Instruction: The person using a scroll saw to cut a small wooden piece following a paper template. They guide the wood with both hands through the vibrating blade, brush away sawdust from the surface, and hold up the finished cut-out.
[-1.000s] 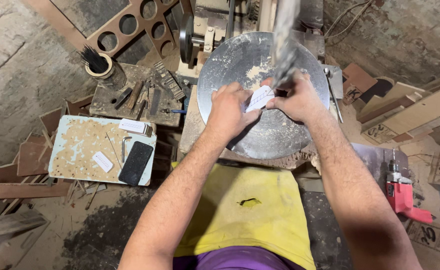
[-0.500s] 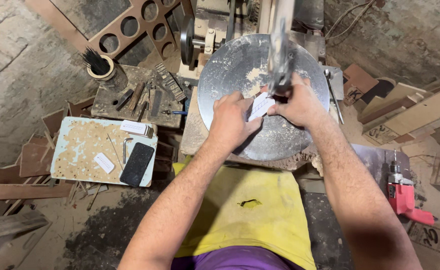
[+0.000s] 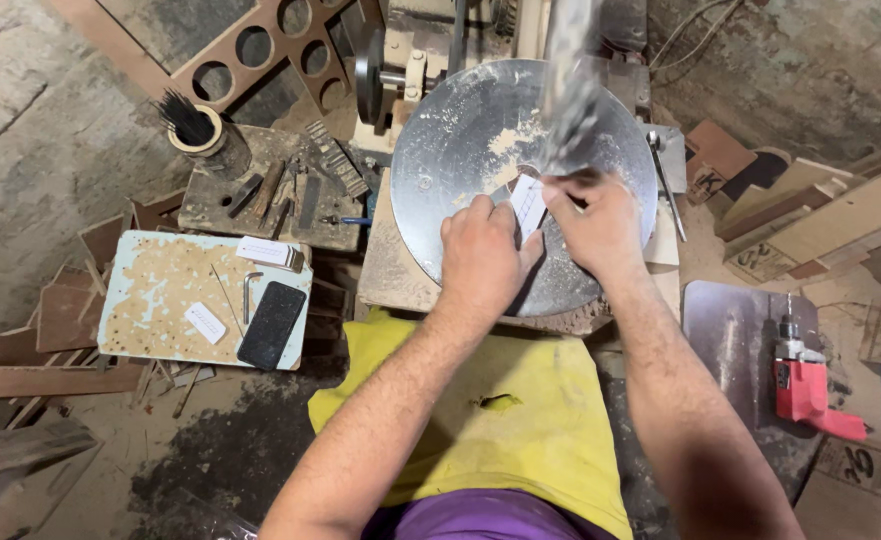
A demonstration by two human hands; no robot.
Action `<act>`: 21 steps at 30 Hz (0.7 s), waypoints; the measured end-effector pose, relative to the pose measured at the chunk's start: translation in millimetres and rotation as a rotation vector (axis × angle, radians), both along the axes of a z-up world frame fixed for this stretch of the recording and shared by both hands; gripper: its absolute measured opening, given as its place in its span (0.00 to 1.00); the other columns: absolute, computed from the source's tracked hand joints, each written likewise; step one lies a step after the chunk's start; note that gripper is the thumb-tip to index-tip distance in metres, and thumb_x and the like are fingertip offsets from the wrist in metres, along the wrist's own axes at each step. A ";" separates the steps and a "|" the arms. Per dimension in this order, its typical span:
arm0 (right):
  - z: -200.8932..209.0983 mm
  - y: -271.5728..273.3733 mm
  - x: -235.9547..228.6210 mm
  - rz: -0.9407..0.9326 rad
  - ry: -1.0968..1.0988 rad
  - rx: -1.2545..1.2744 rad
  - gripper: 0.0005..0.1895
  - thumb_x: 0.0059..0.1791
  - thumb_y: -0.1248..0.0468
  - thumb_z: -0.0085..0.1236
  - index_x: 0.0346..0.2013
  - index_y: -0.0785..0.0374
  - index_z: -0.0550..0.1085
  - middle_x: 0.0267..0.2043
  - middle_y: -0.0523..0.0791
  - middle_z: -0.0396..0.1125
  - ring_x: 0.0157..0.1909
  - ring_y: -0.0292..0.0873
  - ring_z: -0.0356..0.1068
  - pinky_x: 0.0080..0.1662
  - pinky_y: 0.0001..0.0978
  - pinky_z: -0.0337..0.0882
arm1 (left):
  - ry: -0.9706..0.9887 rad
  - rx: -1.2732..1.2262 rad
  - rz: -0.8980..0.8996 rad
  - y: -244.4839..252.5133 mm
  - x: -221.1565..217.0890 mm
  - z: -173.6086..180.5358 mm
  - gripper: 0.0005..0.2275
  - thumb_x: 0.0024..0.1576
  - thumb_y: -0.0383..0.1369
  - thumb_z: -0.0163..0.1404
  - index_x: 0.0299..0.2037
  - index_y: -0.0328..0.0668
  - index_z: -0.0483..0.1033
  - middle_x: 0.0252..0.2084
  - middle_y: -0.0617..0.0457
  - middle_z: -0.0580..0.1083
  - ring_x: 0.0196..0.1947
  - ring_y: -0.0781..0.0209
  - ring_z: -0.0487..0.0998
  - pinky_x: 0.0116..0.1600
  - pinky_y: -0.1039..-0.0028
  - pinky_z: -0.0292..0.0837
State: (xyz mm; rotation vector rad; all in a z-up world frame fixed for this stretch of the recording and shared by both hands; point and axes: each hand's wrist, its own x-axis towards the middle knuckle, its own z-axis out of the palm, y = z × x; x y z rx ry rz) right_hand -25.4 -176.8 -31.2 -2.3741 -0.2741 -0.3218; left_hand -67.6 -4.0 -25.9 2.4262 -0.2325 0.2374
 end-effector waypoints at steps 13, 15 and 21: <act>9.4 -0.3 18.5 -0.021 0.098 -0.083 0.10 0.49 0.61 0.65 0.41 0.63 0.79 0.45 0.51 0.73 0.50 0.51 0.73 0.59 0.48 0.66 | -0.041 -0.047 0.031 -19.7 -16.2 -9.3 0.26 0.54 0.40 0.59 0.55 0.24 0.72 0.43 0.42 0.70 0.46 0.45 0.73 0.53 0.54 0.61; 8.0 -1.1 19.1 0.104 -0.057 -0.120 0.05 0.52 0.63 0.63 0.37 0.62 0.81 0.44 0.49 0.75 0.51 0.52 0.73 0.66 0.55 0.55 | -0.043 -0.048 0.032 -19.2 -15.7 -9.8 0.26 0.54 0.40 0.59 0.55 0.24 0.72 0.43 0.42 0.70 0.46 0.46 0.73 0.53 0.55 0.61; 10.0 -1.5 20.0 0.045 0.051 -0.110 0.06 0.53 0.61 0.63 0.40 0.59 0.81 0.47 0.47 0.76 0.56 0.51 0.70 0.60 0.47 0.68 | -0.052 -0.058 0.034 -19.2 -14.1 -9.0 0.25 0.53 0.39 0.59 0.54 0.25 0.72 0.43 0.42 0.71 0.47 0.46 0.72 0.54 0.55 0.61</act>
